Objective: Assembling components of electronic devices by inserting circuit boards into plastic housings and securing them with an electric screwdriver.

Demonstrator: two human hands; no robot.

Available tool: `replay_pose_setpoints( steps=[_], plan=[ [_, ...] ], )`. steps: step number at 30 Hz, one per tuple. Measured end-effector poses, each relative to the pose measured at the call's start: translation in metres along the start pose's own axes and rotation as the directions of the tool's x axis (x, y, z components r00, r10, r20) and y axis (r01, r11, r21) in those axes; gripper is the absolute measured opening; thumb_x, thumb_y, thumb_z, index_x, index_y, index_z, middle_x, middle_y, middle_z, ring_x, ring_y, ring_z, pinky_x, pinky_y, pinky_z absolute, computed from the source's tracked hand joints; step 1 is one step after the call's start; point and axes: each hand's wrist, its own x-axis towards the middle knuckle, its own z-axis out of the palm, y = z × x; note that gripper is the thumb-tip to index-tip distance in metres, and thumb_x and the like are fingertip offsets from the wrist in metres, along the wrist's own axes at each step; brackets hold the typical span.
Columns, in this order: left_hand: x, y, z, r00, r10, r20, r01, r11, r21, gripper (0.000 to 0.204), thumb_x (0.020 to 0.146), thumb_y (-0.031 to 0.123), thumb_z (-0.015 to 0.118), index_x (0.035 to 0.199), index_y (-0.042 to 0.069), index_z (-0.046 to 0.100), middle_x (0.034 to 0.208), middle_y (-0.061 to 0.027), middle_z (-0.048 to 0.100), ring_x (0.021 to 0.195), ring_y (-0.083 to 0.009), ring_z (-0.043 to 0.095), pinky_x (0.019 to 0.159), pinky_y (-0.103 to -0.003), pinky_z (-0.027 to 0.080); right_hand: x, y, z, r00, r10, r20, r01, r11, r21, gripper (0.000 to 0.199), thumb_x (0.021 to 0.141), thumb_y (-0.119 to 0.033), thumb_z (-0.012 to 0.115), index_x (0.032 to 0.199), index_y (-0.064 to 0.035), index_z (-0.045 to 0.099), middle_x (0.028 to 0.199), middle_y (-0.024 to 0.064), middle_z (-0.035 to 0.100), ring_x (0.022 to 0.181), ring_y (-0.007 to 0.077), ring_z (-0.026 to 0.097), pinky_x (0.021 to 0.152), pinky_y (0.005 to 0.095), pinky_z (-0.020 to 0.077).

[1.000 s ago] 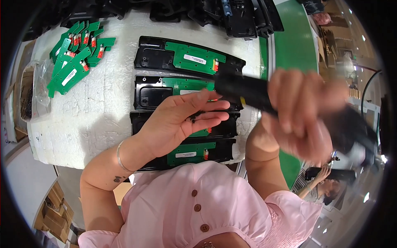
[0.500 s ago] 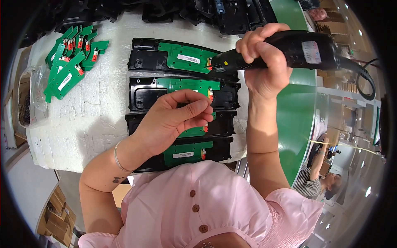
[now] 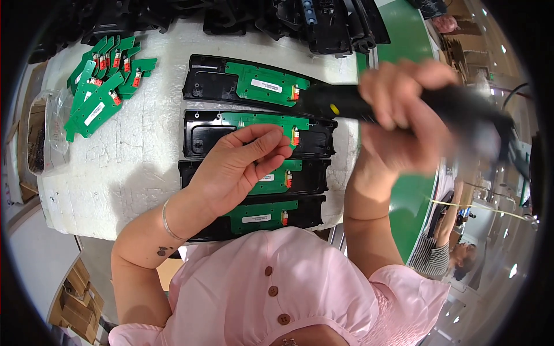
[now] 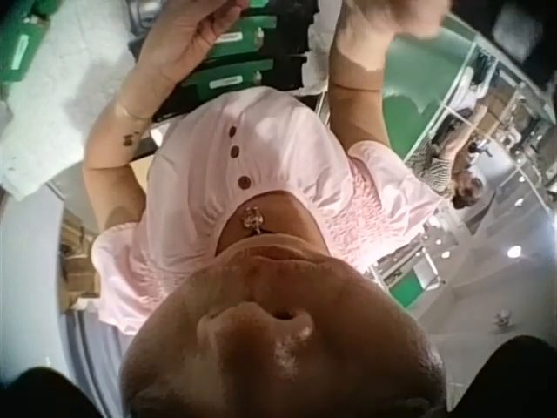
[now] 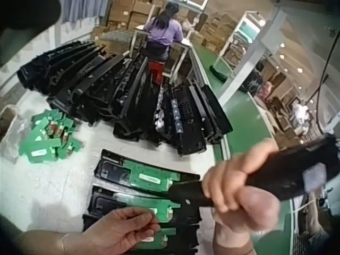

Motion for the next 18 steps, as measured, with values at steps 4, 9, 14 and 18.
replay_pose_setpoints(
  steps=[4,9,14,18],
  plan=[
    [0.000,0.000,-0.008,0.998,0.016,0.060,-0.012,0.997,-0.077,0.019,0.088,0.014,0.054,0.101,0.001,0.057,0.091,-0.0072,0.061,0.084,-0.0130,0.061,0.073,-0.020,0.052,-0.007,-0.046,0.030,0.980,0.044,0.195,-0.036,0.998,-0.048,0.027,0.065,-0.004,0.055,0.088,-0.0108,0.043,0.059,-0.0085,0.052,0.051,0.0027,0.050,0.055,0.0157,0.0383],
    [0.001,-0.001,-0.008,0.992,0.010,0.130,0.002,0.996,-0.094,0.018,0.088,0.016,0.054,0.098,0.002,0.058,0.089,-0.0061,0.061,0.081,-0.0115,0.061,0.071,-0.018,0.052,-0.013,-0.046,0.031,0.975,0.046,0.218,-0.025,0.995,-0.100,0.026,0.067,-0.006,0.058,0.088,-0.0107,0.044,0.053,-0.0085,0.053,0.046,0.0033,0.050,0.050,0.0146,0.0384],
    [-0.001,-0.005,-0.008,0.982,-0.007,0.191,0.036,0.988,-0.149,0.027,0.089,0.023,0.052,0.100,-0.001,0.056,0.093,-0.0092,0.060,0.086,-0.0152,0.060,0.075,-0.022,0.052,-0.016,-0.043,0.035,0.980,0.036,0.196,-0.011,0.991,-0.131,0.027,0.066,-0.007,0.059,0.089,-0.0111,0.044,0.054,-0.0082,0.053,0.047,0.0034,0.051,0.050,0.0148,0.0379],
    [-0.008,-0.003,0.021,0.994,-0.108,-0.003,0.108,0.994,0.007,0.041,0.095,0.028,0.039,0.115,-0.007,0.046,0.115,-0.0202,0.051,0.103,-0.0253,0.055,0.087,-0.028,0.049,-0.010,-0.011,0.011,0.988,-0.063,0.143,0.082,0.988,-0.131,0.030,0.072,-0.006,0.045,0.102,-0.0069,0.048,0.057,-0.0049,0.042,0.047,0.0071,0.039,0.053,0.0249,0.0331]
  ],
)
